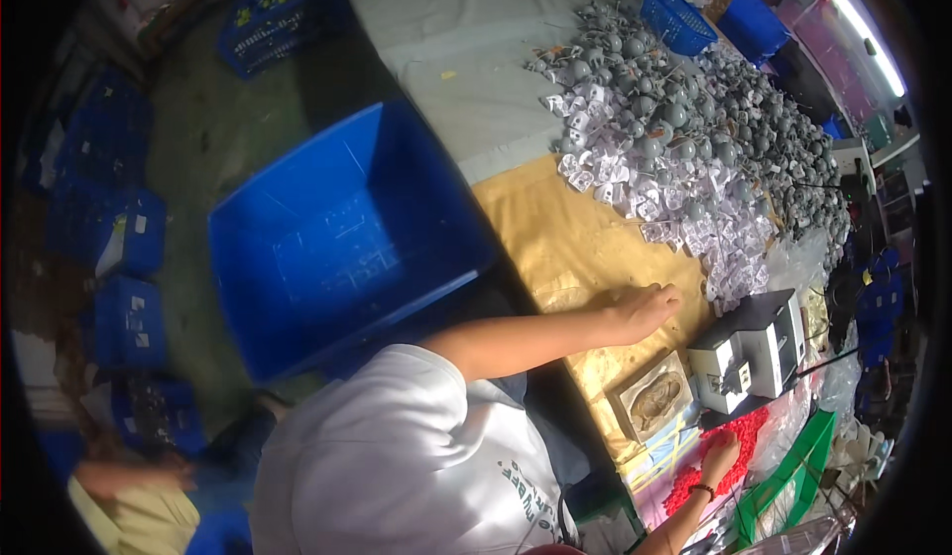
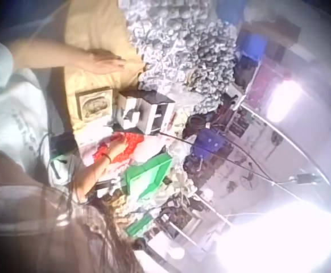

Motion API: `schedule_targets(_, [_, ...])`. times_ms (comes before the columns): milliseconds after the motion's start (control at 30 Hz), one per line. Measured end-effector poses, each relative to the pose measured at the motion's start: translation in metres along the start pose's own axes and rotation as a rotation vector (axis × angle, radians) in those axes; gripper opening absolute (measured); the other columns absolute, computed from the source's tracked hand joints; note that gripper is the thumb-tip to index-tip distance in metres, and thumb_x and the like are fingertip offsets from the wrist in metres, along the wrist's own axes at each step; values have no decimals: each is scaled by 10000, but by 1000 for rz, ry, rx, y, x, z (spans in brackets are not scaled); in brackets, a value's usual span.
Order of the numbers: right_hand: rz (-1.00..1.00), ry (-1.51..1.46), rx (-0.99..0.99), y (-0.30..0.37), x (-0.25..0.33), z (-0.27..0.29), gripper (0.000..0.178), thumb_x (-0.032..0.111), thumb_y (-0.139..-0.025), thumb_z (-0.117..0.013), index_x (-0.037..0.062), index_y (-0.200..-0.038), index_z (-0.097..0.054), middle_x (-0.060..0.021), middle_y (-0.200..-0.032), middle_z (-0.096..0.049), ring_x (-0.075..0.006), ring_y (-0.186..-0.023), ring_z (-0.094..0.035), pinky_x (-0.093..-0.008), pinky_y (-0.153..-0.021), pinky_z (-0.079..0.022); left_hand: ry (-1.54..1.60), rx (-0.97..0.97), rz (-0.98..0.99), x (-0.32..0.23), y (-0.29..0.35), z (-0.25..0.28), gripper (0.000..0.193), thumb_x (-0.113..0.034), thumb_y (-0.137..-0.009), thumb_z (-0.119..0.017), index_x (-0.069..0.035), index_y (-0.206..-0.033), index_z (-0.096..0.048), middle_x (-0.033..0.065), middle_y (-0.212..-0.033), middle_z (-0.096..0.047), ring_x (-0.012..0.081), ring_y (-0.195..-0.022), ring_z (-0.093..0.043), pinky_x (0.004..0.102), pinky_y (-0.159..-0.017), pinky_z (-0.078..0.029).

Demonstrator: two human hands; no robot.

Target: Assembling small components into a spherical housing using an electric screwdriver.

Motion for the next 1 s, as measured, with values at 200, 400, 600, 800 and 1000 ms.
schedule_targets(200, [-25,-321,-145,14,6,17,47,49,-881,-638,3,-889,-640,-120,-848,-638,-231,-803,-615,-351,-720,-498,45,-9,104,21,15,4,340,-119,-846,-634,-77,-1181,-594,183,-1119,-574,367,-936,-630,450,-798,-533])
schedule_targets(400, [-122,-810,-209,58,58,42,88,-11,-871,-701,4,-877,-615,-34,-816,-659,-84,-752,-623,-236,-686,-520,-131,-76,-12,19,17,37,374,-224,-850,-734,-52,-1158,-608,181,-1091,-605,374,-999,-595,446,-864,-499])
schedule_targets(600, [-150,-1053,-38,87,136,39,85,-12,-916,-660,-8,-995,-628,-28,-908,-663,-86,-833,-639,-231,-754,-522,-133,-135,74,27,1,36,267,-104,-821,-731,-41,-1061,-632,155,-1026,-610,346,-988,-610,418,-854,-509])
schedule_targets(800, [152,-1063,7,73,215,49,165,-40,-878,-638,-23,-1038,-674,-79,-952,-675,-158,-914,-650,-272,-790,-519,420,241,-55,-90,21,-6,280,-36,-787,-734,-42,-1058,-664,115,-1080,-635,305,-991,-609,401,-910,-488])
schedule_targets(1000, [441,-874,-91,64,265,66,202,-35,-759,-711,2,-951,-661,-113,-925,-667,-262,-848,-649,-333,-765,-508,158,346,-183,-118,9,-53,426,-1,-767,-711,-87,-1174,-619,132,-1240,-542,357,-1200,-460,437,-1013,-406])
Point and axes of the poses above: each hand's wrist, its own y-axis away from the middle knuckle, its own z-axis out of the back of the hand, x = y × z, the point moved 10 cm from there along -y, towards the middle knuckle
